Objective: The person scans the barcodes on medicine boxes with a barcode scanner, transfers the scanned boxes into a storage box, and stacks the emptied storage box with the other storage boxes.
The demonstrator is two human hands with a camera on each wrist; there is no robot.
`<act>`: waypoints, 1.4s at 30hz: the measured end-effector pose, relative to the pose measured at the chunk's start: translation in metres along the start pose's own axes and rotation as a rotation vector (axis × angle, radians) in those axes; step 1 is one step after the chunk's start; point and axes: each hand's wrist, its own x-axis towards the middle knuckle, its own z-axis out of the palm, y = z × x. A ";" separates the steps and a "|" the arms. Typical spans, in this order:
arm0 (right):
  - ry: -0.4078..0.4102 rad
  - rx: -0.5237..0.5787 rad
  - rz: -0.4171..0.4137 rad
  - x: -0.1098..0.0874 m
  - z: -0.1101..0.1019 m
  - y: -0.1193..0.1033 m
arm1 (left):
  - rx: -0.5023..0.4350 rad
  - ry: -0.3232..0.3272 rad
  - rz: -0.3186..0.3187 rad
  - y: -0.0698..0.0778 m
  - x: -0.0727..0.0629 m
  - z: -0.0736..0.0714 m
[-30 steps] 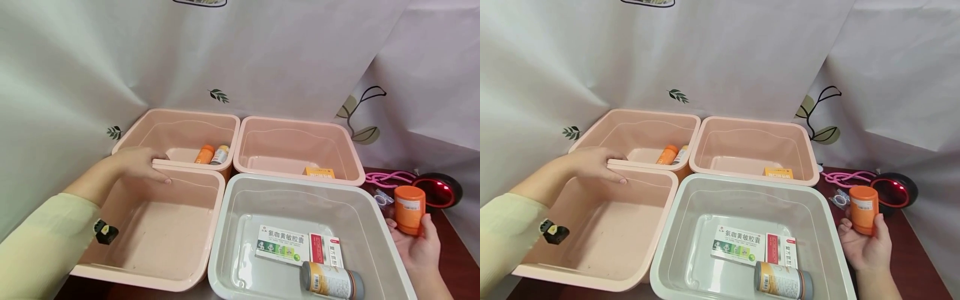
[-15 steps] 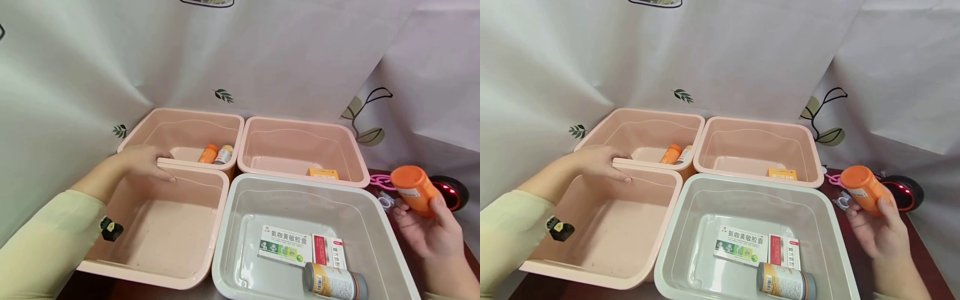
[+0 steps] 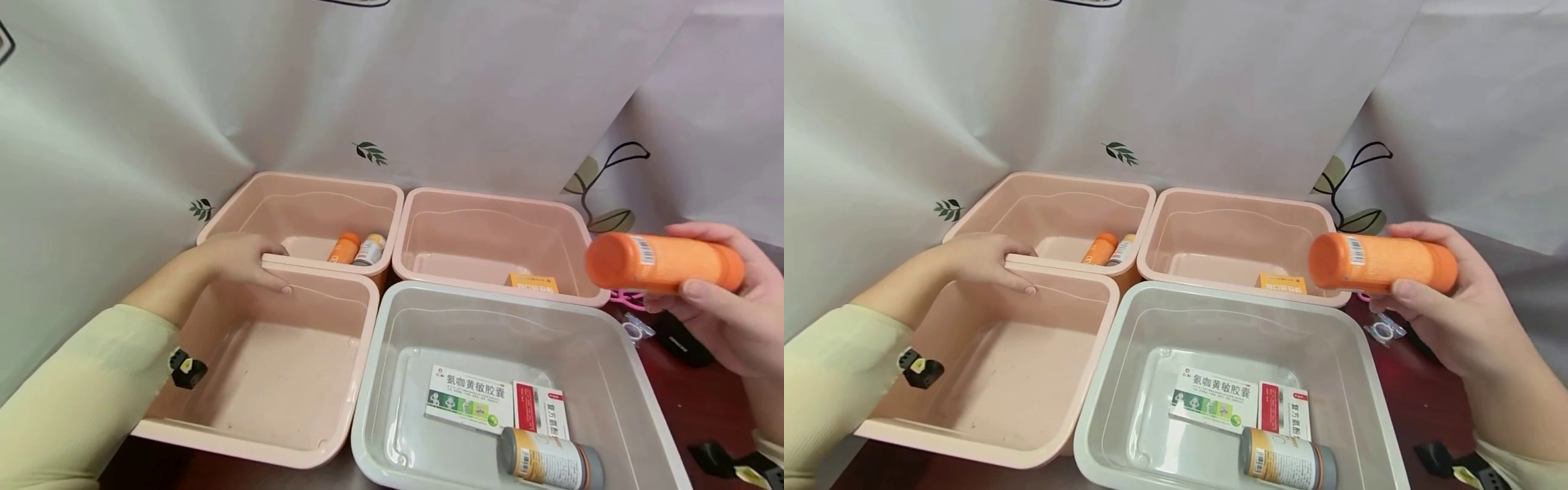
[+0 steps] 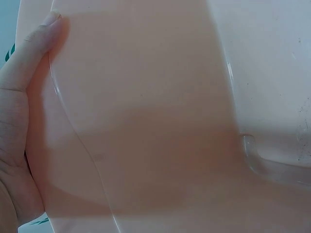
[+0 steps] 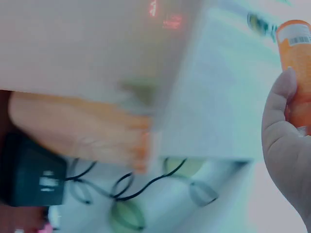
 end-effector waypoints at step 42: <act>-0.268 -1.039 0.379 0.181 0.158 0.103 | 0.013 0.013 -0.027 0.014 0.001 0.003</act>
